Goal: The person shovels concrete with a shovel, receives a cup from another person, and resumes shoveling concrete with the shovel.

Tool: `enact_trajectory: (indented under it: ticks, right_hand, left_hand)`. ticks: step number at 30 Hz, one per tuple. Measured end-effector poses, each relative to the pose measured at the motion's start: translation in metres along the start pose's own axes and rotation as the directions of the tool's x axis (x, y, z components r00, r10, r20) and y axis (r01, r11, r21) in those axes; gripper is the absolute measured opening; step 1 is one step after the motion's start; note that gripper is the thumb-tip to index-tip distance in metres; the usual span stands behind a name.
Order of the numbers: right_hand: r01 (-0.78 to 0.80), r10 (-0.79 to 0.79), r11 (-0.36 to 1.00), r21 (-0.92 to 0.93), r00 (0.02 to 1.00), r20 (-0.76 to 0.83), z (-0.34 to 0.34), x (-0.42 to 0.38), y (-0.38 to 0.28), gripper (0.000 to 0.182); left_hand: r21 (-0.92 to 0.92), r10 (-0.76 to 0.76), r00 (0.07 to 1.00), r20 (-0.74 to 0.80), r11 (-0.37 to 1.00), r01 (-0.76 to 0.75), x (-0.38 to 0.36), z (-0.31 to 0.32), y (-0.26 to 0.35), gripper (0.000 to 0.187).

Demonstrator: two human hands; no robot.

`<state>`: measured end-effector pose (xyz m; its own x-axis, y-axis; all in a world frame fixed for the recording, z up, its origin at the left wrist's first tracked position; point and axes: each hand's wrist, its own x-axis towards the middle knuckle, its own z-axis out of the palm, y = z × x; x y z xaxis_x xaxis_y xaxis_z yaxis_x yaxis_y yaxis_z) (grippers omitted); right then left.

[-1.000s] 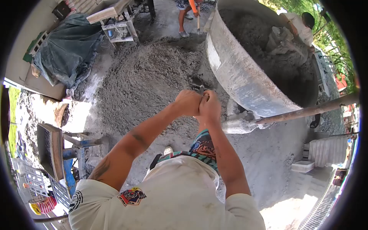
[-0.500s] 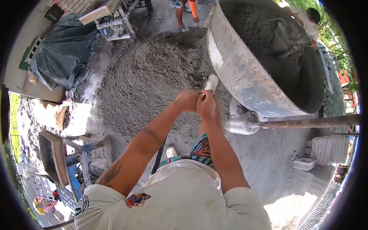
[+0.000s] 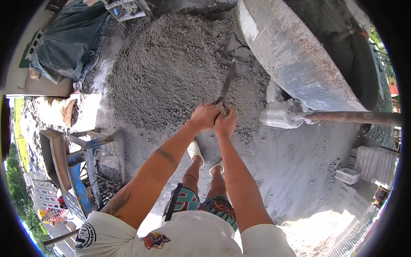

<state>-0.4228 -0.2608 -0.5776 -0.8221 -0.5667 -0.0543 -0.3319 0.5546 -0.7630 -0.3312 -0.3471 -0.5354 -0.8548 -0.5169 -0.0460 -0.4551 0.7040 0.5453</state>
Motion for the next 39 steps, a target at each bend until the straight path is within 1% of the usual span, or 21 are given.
enact_trajectory:
  ticks: [1, 3, 4, 5, 7, 10, 13, 17, 19, 23, 25, 26, 28, 29, 30, 31, 32, 33, 35, 37, 39]
  right_hand:
    - [-0.026, 0.026, 1.0, -0.009, 1.0, 0.01, 0.004, -0.011, 0.023, 0.035]
    - [-0.374, 0.35, 0.924, 0.075, 0.91, 0.223, 0.003, -0.028, 0.042, 0.035]
    - [-0.689, 0.604, 0.718, 0.095, 0.685, 0.407, -0.006, -0.033, 0.043, 0.039]
    - [-0.69, 0.6, 0.716, 0.104, 0.684, 0.415, -0.003, -0.036, 0.063, 0.039]
    - [-0.857, 0.563, 0.474, 0.204, 0.472, 0.678, -0.003, -0.048, 0.117, 0.04]
    - [-0.841, 0.524, 0.482, 0.245, 0.501, 0.689, -0.03, -0.049, 0.157, 0.039]
    - [-0.809, 0.453, 0.504, 0.302, 0.545, 0.705, -0.079, -0.03, 0.149, 0.038]
    - [-0.813, 0.384, 0.473, 0.34, 0.537, 0.751, -0.141, -0.043, 0.135, 0.033]
    - [-0.792, 0.443, 0.559, 0.248, 0.537, 0.717, -0.175, -0.056, 0.122, 0.026]
    - [-0.782, 0.414, 0.495, 0.38, 0.596, 0.688, -0.213, -0.087, 0.143, 0.025]
    - [-0.601, 0.31, 0.77, 0.214, 0.646, 0.697, -0.225, -0.095, 0.184, 0.023]
    - [-0.601, 0.312, 0.769, 0.22, 0.652, 0.691, -0.228, -0.103, 0.207, 0.023]
    - [-0.29, 0.06, 0.907, 0.306, 0.807, 0.587, -0.232, -0.127, 0.245, 0.025]
    - [0.044, -0.148, 0.971, 0.233, 0.88, 0.451, -0.255, -0.145, 0.241, 0.024]
    - [0.365, -0.379, 0.925, 0.105, 0.863, 0.335, -0.284, -0.158, 0.232, 0.024]
    - [-0.098, 0.002, 0.974, 0.206, 0.907, 0.421, -0.304, -0.159, 0.222, 0.024]
    - [-0.543, 0.355, 0.802, 0.248, 0.767, 0.534, -0.319, -0.159, 0.212, 0.024]
    - [-0.555, 0.365, 0.795, 0.244, 0.759, 0.539, -0.329, -0.162, 0.207, 0.024]
    - [-0.758, 0.541, 0.484, 0.438, 0.652, 0.53, -0.346, -0.171, 0.202, 0.025]
    - [-0.789, 0.615, 0.386, 0.478, 0.606, 0.504, -0.361, -0.173, 0.194, 0.026]
    - [-0.72, 0.674, 0.1, 0.687, 0.557, 0.485, -0.355, -0.178, 0.197, 0.028]
  left_hand:
    - [-0.01, -0.006, 1.0, 0.026, 1.0, 0.006, -0.013, 0.021, -0.001, 0.022]
    - [0.052, -0.039, 0.998, 0.05, 0.998, 0.036, -0.031, 0.056, -0.004, 0.023]
    - [0.091, -0.045, 0.996, 0.073, 0.995, 0.039, -0.042, 0.078, -0.007, 0.032]
    - [0.104, -0.047, 0.996, 0.074, 0.994, 0.039, -0.048, 0.091, -0.004, 0.032]
    - [0.092, -0.067, 0.984, 0.163, 0.994, 0.053, -0.069, 0.115, 0.011, 0.039]
    - [0.067, -0.14, 0.964, 0.225, 0.99, 0.128, -0.067, 0.121, 0.06, 0.042]
    - [0.128, -0.211, 0.938, 0.275, 0.975, 0.182, -0.055, 0.107, 0.115, 0.043]
    - [0.141, -0.276, 0.894, 0.353, 0.96, 0.241, -0.058, 0.07, 0.187, 0.052]
    - [0.169, -0.271, 0.891, 0.364, 0.96, 0.223, -0.071, 0.056, 0.215, 0.054]
    - [0.16, -0.205, 0.868, 0.451, 0.976, 0.148, -0.093, 0.054, 0.264, 0.057]
    - [0.117, -0.147, 0.882, 0.448, 0.988, 0.105, -0.109, 0.065, 0.282, 0.057]
    - [0.069, -0.1, 0.89, 0.446, 0.995, 0.077, -0.115, 0.071, 0.289, 0.057]
    - [0.006, -0.037, 0.881, 0.472, 0.999, 0.039, -0.126, 0.085, 0.298, 0.057]
    - [-0.059, 0.015, 0.869, 0.494, 0.998, 0.016, -0.132, 0.091, 0.301, 0.057]
    - [-0.061, 0.014, 0.867, 0.497, 0.998, 0.019, -0.139, 0.095, 0.306, 0.057]
    - [-0.168, 0.135, 0.883, 0.45, 0.984, -0.065, -0.144, 0.097, 0.313, 0.057]
    - [-0.268, 0.25, 0.886, 0.391, 0.952, -0.15, -0.143, 0.097, 0.315, 0.057]
    - [-0.27, 0.245, 0.882, 0.403, 0.952, -0.142, -0.133, 0.092, 0.315, 0.057]
    - [-0.265, 0.211, 0.883, 0.419, 0.959, -0.103, -0.104, 0.084, 0.308, 0.059]
    - [-0.272, 0.193, 0.899, 0.393, 0.958, -0.087, -0.075, 0.107, 0.272, 0.06]
    - [-0.319, -0.152, 0.867, 0.474, 0.888, 0.331, -0.036, 0.149, 0.213, 0.061]
